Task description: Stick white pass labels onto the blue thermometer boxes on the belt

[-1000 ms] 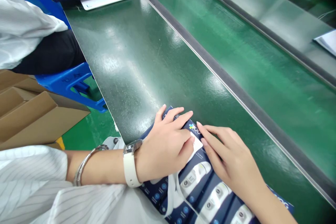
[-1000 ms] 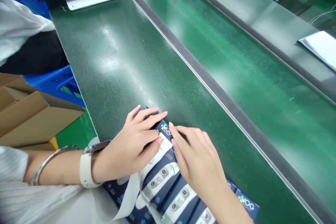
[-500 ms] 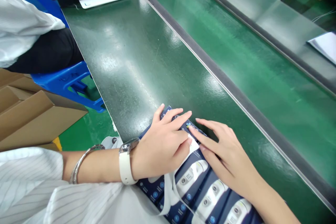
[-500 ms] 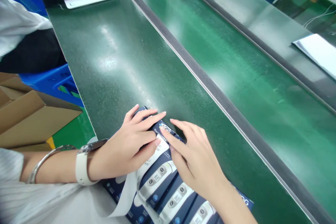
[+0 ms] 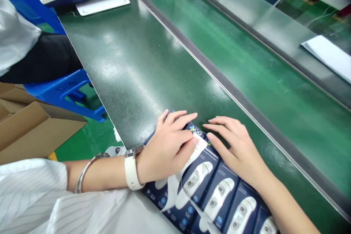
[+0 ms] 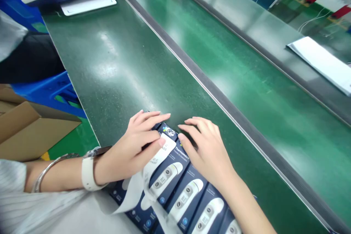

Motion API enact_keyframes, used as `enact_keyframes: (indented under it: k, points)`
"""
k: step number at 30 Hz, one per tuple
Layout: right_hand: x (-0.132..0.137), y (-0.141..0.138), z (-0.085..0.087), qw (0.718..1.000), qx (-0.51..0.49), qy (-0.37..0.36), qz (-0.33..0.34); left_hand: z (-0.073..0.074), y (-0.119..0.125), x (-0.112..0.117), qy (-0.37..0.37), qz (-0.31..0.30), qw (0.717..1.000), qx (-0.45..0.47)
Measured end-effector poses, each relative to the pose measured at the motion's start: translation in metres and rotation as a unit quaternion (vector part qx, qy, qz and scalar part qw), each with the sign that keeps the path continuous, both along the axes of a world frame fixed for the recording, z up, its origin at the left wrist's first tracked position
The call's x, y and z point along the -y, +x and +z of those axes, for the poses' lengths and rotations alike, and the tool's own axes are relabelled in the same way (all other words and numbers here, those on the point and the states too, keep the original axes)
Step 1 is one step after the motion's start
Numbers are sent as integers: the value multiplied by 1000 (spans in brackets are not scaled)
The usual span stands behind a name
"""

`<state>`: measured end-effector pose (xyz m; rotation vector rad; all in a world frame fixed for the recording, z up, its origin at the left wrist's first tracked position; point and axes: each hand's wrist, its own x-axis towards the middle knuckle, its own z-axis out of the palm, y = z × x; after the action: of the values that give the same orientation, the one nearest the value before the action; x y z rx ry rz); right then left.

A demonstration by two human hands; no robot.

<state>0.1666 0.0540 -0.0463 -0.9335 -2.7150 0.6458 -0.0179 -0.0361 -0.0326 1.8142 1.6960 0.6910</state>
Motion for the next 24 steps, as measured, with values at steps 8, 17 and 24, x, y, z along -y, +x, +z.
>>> enact_keyframes:
  k: [8, 17, 24]
  points:
    - [56, -1, 17, 941, -240, -178, -162, 8, 8, 0, 95, -10, 985, 145]
    - [68, -4, 23, 955, -210, -136, -159, 6, 10, 4, 150, -29, 971, 186]
    - [73, -2, 25, 967, -166, -133, -139, 4, 18, 1, 98, -4, 976, 194]
